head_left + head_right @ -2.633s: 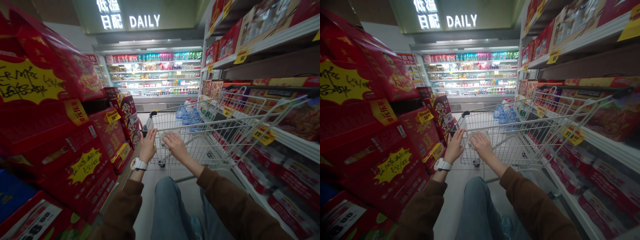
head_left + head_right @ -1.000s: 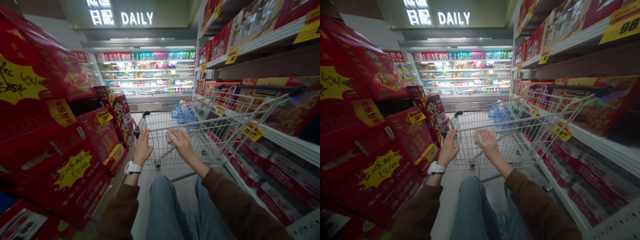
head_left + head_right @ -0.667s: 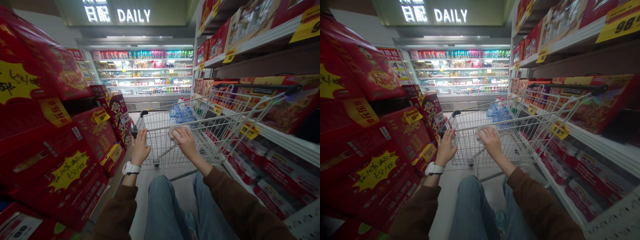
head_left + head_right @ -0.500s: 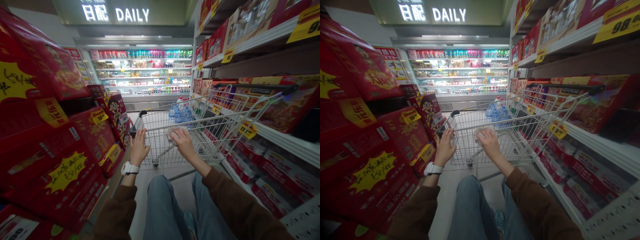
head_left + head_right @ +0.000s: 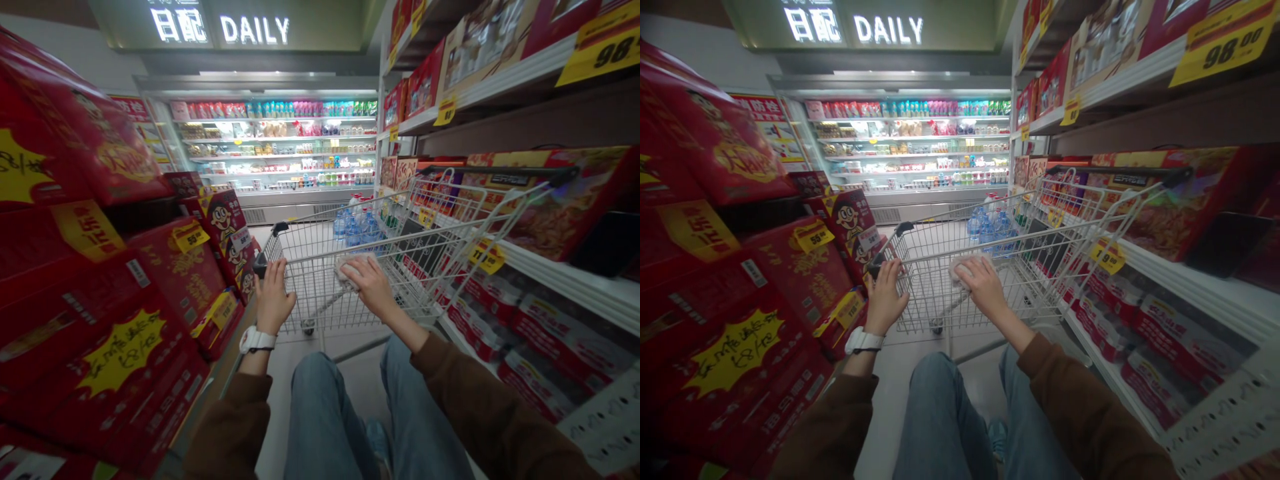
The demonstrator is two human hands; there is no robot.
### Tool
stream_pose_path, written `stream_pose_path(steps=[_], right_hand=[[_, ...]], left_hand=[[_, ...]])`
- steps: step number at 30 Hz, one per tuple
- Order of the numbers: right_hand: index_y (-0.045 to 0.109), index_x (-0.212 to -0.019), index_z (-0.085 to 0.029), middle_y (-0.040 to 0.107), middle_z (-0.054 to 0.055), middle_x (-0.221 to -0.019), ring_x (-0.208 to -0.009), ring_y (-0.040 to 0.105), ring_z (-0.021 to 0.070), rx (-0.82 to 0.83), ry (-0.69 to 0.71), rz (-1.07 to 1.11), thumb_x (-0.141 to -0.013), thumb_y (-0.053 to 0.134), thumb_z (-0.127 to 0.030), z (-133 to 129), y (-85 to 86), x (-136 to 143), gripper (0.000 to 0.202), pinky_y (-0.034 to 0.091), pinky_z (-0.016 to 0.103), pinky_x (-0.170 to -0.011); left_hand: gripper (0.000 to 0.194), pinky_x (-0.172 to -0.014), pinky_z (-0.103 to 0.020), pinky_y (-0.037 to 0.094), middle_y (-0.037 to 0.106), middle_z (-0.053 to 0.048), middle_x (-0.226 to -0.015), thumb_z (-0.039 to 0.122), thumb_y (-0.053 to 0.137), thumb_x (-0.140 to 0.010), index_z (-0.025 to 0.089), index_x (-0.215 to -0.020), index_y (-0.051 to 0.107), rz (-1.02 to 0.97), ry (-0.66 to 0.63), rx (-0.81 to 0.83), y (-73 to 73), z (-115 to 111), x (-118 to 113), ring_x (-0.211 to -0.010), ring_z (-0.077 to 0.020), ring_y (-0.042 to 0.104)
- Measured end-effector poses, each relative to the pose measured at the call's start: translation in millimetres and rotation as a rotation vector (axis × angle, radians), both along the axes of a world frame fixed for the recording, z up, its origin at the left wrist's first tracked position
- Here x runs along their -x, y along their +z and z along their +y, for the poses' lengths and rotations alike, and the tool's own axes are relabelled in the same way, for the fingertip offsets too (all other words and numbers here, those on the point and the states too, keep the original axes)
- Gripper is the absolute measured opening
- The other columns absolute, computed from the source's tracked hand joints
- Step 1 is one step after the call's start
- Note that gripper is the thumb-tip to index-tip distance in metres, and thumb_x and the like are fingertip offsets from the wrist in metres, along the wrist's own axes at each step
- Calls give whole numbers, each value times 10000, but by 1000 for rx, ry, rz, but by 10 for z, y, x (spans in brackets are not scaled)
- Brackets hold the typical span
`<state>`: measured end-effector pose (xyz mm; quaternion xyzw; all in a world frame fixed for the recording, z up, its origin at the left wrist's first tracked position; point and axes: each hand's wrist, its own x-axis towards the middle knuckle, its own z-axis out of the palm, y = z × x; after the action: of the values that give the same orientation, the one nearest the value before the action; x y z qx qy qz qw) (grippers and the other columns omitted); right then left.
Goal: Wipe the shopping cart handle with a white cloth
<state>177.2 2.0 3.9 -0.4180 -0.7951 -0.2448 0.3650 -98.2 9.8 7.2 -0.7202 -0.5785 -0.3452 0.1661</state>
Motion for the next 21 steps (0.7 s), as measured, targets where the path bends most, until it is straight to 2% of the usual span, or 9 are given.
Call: stream_pose_path(steps=[3, 9, 12, 15, 18, 21], right_hand=[[577, -1343, -228, 584, 83, -1407, -1362, 461, 235, -21, -28, 19, -778, 455, 58, 0, 56, -74, 645, 274, 496, -1187], [632, -1266, -222, 614, 78, -1375, -1341, 484, 239, -17, -22, 7, -767, 447, 68, 21, -64, -104, 605, 303, 493, -1171], [616, -1292, -222, 613, 75, -1372, -1328, 498, 230, -2, -16, 23, -735, 430, 85, -5, -52, -145, 662, 310, 480, -1172], [589, -1335, -213, 572, 87, -1422, -1368, 456, 240, -35, -54, 73, -730, 420, 89, 5, -38, -209, 697, 295, 494, -1179], [595, -1331, -208, 562, 93, -1435, -1394, 427, 249, -62, -68, 73, -740, 429, 87, 36, -99, -238, 681, 296, 498, -1177], [599, -1325, -217, 572, 84, -1426, -1390, 433, 241, -50, -48, 40, -738, 445, 81, 31, -153, -246, 677, 299, 485, -1180]], left_hand=[[805, -1241, -579, 100, 364, -113, -1584, 165, 520, -768, 214, -1526, 255, -13, 8, -8, -10, 3, -25, -1507, -282, 241], [795, -1237, -575, 128, 375, -126, -1576, 182, 529, -776, 200, -1525, 263, -61, 19, -13, -9, 25, -56, -1503, -292, 249], [819, -1235, -578, 133, 359, -131, -1584, 193, 544, -776, 194, -1537, 241, -66, 33, -10, 10, -15, -118, -1504, -305, 243], [846, -1222, -605, 145, 272, -150, -1621, 205, 553, -783, 163, -1553, 205, -45, 44, -9, -2, -98, -302, -1508, -336, 218], [861, -1221, -599, 142, 167, -125, -1654, 190, 562, -776, 176, -1559, 207, 36, -11, -3, -70, -167, -582, -1514, -339, 194], [863, -1224, -577, 154, 169, -103, -1654, 165, 555, -771, 187, -1561, 209, 95, -65, 11, -156, -174, -849, -1523, -308, 176]])
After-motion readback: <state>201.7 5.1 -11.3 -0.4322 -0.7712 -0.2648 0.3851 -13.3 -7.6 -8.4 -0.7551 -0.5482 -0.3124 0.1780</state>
